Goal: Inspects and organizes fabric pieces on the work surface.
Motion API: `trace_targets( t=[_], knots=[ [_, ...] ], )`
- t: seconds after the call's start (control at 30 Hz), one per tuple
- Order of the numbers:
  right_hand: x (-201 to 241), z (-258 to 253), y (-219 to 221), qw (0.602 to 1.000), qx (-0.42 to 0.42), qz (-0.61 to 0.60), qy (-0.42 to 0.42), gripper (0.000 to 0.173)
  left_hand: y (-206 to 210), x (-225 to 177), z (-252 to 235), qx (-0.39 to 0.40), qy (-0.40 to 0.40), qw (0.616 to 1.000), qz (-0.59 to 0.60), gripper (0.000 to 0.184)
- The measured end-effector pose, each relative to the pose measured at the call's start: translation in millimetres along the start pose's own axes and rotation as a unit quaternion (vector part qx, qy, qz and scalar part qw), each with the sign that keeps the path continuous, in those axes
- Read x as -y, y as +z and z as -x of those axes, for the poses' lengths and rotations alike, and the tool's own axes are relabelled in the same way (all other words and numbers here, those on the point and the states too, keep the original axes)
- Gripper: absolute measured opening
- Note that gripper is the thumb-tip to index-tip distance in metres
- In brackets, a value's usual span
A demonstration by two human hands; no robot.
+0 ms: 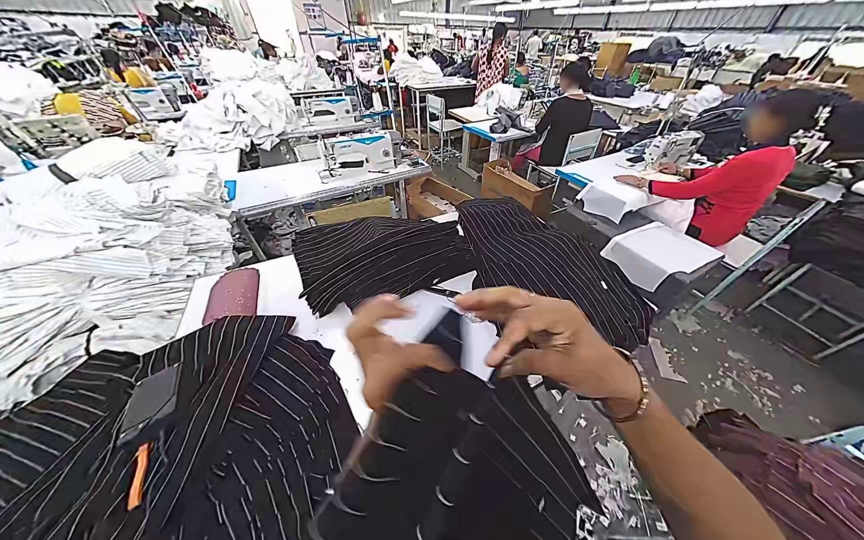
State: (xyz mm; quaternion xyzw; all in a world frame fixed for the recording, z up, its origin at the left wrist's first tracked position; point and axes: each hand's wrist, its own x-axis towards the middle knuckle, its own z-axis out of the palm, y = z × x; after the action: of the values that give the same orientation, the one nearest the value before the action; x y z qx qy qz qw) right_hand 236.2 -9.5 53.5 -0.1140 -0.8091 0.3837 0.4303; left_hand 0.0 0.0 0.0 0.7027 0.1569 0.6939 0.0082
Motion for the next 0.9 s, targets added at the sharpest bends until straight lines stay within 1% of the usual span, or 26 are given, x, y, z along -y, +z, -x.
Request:
trace_targets(
  t=[0.03,0.07,0.1,0.13,0.17,0.23,0.27,0.33,0.37,0.43,0.47,0.5,0.53,0.57,0.63,0.67,0.7,0.73,0.77,0.83,0.9],
  knots=[
    [-4.6,-3.1,7.3,0.999,-0.013,-0.022,0.023,0.006,26.0,-9.0,6.6,-0.021,0.009,1.000,-0.002,0.005],
    [-7.0,-2.8,10.7,0.998,-0.031,-0.029,0.041,0.005,45.3,-14.4,14.9,-0.041,0.011,0.999,-0.016,0.014],
    [-6.5,0.1,9.1,0.997,-0.045,-0.015,0.053,0.006,54.4,-16.4,23.4,-0.051,-0.002,0.998,-0.028,0.019],
    [-4.6,4.7,4.1,0.996,-0.063,0.007,0.057,0.007,52.9,-15.7,33.0,-0.032,-0.014,0.999,-0.042,0.019],
    [-2.5,10.6,-3.0,0.994,-0.088,0.034,0.056,0.008,41.9,-13.6,43.6,0.013,-0.022,0.998,-0.062,0.020],
    [1.9,23.2,-23.3,0.980,-0.163,0.102,0.055,0.010,7.3,-7.6,64.4,0.105,-0.042,0.987,-0.117,0.022],
    [4.2,27.9,-34.8,0.965,-0.214,0.139,0.059,0.010,-10.3,-5.5,71.4,0.123,-0.062,0.979,-0.147,0.022],
    [7.4,29.4,-55.5,0.919,-0.326,0.208,0.074,0.013,-34.5,-7.8,76.9,0.108,-0.099,0.972,-0.184,0.020],
    [5.8,25.6,-63.7,0.894,-0.364,0.248,0.080,0.012,-39.8,-15.2,75.6,0.109,-0.109,0.970,-0.186,0.019],
    [-7.0,8.1,-70.2,0.856,-0.398,0.317,0.094,0.013,-33.4,-42.8,69.7,0.145,-0.093,0.975,-0.139,0.017],
    [-16.6,-5.3,-66.3,0.851,-0.390,0.337,0.097,0.018,-23.3,-60.7,65.8,0.181,-0.076,0.975,-0.099,0.016],
    [-27.4,-20.5,-55.5,0.858,-0.368,0.347,0.092,0.023,-10.9,-79.3,61.8,0.222,-0.062,0.972,-0.048,0.017],
    [-38.4,-37.4,-35.8,0.876,-0.336,0.336,0.084,0.025,1.8,-94.2,59.0,0.265,-0.040,0.963,0.000,0.019],
    [-49.7,-54.8,-7.9,0.906,-0.289,0.304,0.064,0.024,13.8,-103.4,56.6,0.297,-0.011,0.954,0.041,0.021],
    [-74.1,-80.7,63.4,0.967,-0.156,0.199,0.000,0.019,29.8,-106.1,53.6,0.310,0.034,0.946,0.087,0.024],
    [-82.0,-85.2,96.2,0.986,-0.064,0.154,-0.023,0.018,32.4,-104.2,53.9,0.296,0.040,0.951,0.077,0.022],
    [-86.6,-86.5,120.7,0.992,0.028,0.118,-0.030,0.018,30.6,-101.2,55.5,0.274,0.032,0.959,0.058,0.020],
    [-87.8,-86.4,134.5,0.991,0.099,0.089,-0.019,0.019,25.1,-97.7,58.8,0.245,0.007,0.969,0.034,0.019],
    [-86.7,-84.6,139.7,0.989,0.135,0.060,0.004,0.021,16.7,-93.9,64.2,0.210,-0.026,0.977,-0.003,0.018],
    [-79.5,-80.8,131.6,0.986,0.147,-0.015,0.079,0.028,-4.5,-83.9,72.9,0.130,-0.097,0.981,-0.103,0.016],
    [-72.0,-74.7,114.9,0.966,0.130,-0.136,0.177,0.042,-25.0,-73.2,72.2,0.039,-0.160,0.967,-0.192,0.015]
  ],
)
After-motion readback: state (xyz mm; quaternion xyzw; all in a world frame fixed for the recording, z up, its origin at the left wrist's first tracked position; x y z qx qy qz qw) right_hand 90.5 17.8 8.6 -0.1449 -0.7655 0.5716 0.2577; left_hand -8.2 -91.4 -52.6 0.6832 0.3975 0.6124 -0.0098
